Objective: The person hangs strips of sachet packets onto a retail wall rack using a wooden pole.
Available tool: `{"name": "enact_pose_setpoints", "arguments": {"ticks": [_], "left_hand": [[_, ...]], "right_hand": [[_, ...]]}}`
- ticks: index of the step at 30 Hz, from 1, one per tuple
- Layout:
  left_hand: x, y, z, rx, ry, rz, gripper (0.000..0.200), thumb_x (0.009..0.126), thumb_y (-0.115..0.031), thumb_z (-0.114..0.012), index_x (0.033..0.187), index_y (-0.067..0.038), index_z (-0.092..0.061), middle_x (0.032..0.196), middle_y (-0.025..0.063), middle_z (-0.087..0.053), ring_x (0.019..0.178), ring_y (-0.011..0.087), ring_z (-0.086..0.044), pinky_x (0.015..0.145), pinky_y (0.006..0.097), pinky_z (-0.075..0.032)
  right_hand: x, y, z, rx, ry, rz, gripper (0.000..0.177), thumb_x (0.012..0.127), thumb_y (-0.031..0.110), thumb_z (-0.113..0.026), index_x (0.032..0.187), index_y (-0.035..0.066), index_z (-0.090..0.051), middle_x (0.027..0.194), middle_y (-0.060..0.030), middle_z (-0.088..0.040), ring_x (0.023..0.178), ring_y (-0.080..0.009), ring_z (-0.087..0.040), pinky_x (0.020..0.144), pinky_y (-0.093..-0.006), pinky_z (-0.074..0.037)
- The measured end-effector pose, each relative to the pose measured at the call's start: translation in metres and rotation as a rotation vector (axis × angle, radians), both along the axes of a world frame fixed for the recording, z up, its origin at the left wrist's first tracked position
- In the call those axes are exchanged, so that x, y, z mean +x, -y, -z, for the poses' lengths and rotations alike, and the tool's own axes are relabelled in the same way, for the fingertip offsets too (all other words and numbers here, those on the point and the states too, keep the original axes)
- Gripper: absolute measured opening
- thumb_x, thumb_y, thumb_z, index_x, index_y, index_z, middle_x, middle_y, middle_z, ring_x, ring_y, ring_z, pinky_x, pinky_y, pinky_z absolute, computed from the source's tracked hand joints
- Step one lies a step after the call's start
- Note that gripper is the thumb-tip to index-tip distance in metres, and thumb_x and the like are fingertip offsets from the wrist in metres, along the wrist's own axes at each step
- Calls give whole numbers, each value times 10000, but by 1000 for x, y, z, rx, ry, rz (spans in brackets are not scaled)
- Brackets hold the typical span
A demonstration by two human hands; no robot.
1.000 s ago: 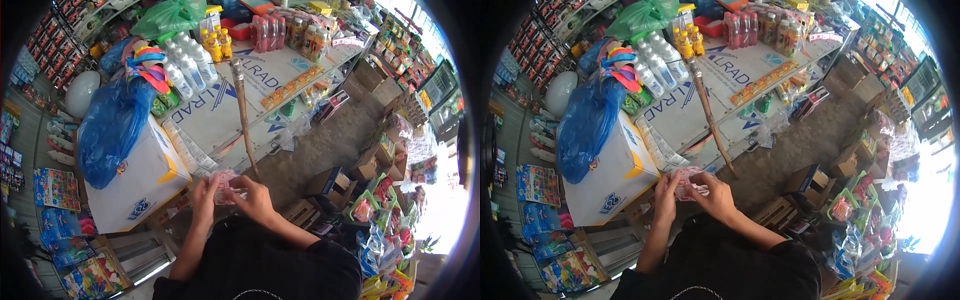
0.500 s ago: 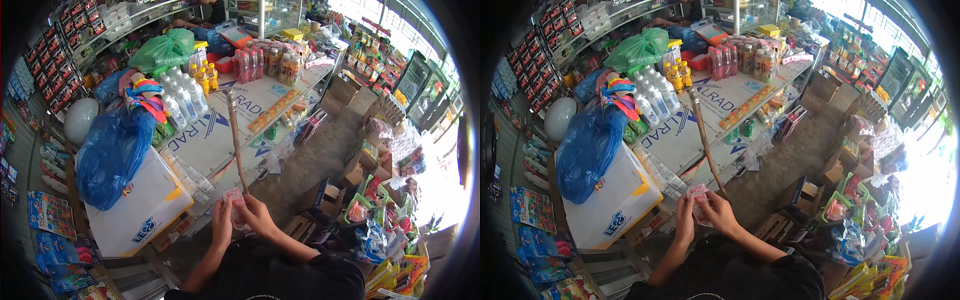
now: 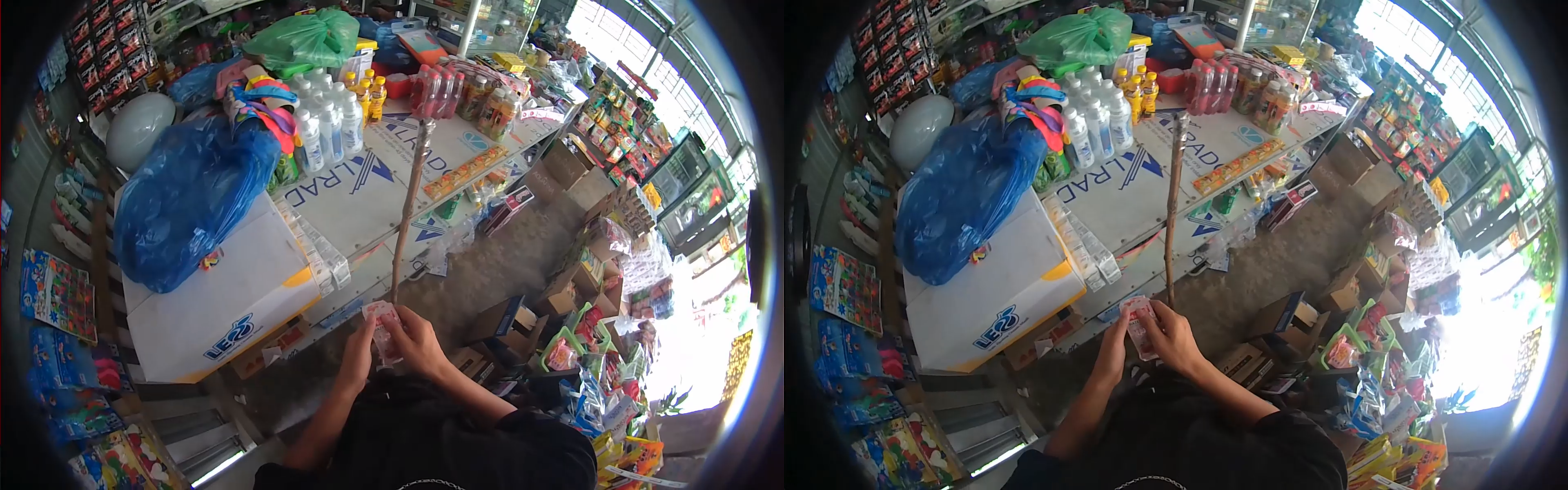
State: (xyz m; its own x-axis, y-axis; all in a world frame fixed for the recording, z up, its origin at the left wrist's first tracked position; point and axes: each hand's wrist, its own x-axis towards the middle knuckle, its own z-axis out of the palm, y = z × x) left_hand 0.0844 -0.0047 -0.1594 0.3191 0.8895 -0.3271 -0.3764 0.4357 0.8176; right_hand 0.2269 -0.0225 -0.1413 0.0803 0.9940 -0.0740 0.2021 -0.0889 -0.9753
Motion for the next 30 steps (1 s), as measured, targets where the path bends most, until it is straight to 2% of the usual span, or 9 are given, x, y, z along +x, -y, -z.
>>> {"name": "enact_pose_setpoints", "arguments": {"ticks": [4,6,9,13,15,19,22,25,30], "left_hand": [[-6,-3,1,-238,286,-40,442,1046,-396,-528,1278,-26,-596,1184,69,-649,1099,145,-617,958,320,-477],[-12,-6,9,-279,302,20,386,1048,-380,-524,1253,-66,-612,1172,44,-667,1098,175,-633,963,343,-490],[-16,-5,5,-230,230,29,397,1042,-379,-535,1245,-49,-618,1169,54,-675,1079,180,-647,954,343,-497],[-18,-9,6,-158,171,38,450,1033,-411,-546,1240,-20,-630,1168,78,-672,1051,151,-645,900,320,-513],[-17,-11,-1,-100,89,13,449,1038,-401,-539,1205,0,-652,1149,74,-678,1018,130,-646,871,291,-514],[-8,-17,2,4,-60,58,449,1047,-387,-524,1146,22,-679,1093,64,-691,986,120,-650,845,268,-515],[6,-28,-4,92,-141,117,458,1056,-381,-506,1087,35,-698,1027,73,-713,942,117,-665,812,251,-516],[25,-45,-26,32,-91,182,451,1060,-373,-502,1071,33,-698,964,75,-727,881,105,-669,767,240,-516],[68,-75,-41,202,-112,227,375,1052,-322,-528,1009,8,-701,902,71,-729,812,91,-658,700,229,-500]], "right_hand": [[-10,5,-1,117,190,5,310,1011,250,-595,1153,-25,-613,793,-121,-671,640,-156,-673,572,-313,-528],[-13,8,-12,83,236,19,316,976,274,-613,1082,-23,-622,829,-245,-655,765,-403,-678,661,-437,-525],[-16,11,-27,248,473,-13,287,971,267,-615,1075,0,-636,859,-225,-665,763,-398,-682,632,-449,-530],[-12,13,-41,252,666,-88,253,966,271,-618,1079,48,-663,823,-168,-673,710,-368,-677,587,-448,-533],[-6,8,-54,337,856,-134,232,962,304,-622,1003,90,-703,744,-105,-664,636,-316,-667,535,-420,-523],[26,-10,-72,366,984,-276,304,958,376,-614,868,116,-744,710,-80,-661,606,-284,-658,509,-398,-497],[57,-30,-87,327,1111,-404,318,964,379,-606,876,112,-754,669,-74,-647,591,-290,-650,517,-407,-492],[100,-67,-99,395,953,-301,308,956,380,-622,901,113,-763,696,-95,-679,600,-286,-665,558,-398,-515],[187,-167,-119,401,818,-22,218,939,273,-656,1002,89,-755,796,-124,-721,696,-244,-716,647,-362,-552]]}}
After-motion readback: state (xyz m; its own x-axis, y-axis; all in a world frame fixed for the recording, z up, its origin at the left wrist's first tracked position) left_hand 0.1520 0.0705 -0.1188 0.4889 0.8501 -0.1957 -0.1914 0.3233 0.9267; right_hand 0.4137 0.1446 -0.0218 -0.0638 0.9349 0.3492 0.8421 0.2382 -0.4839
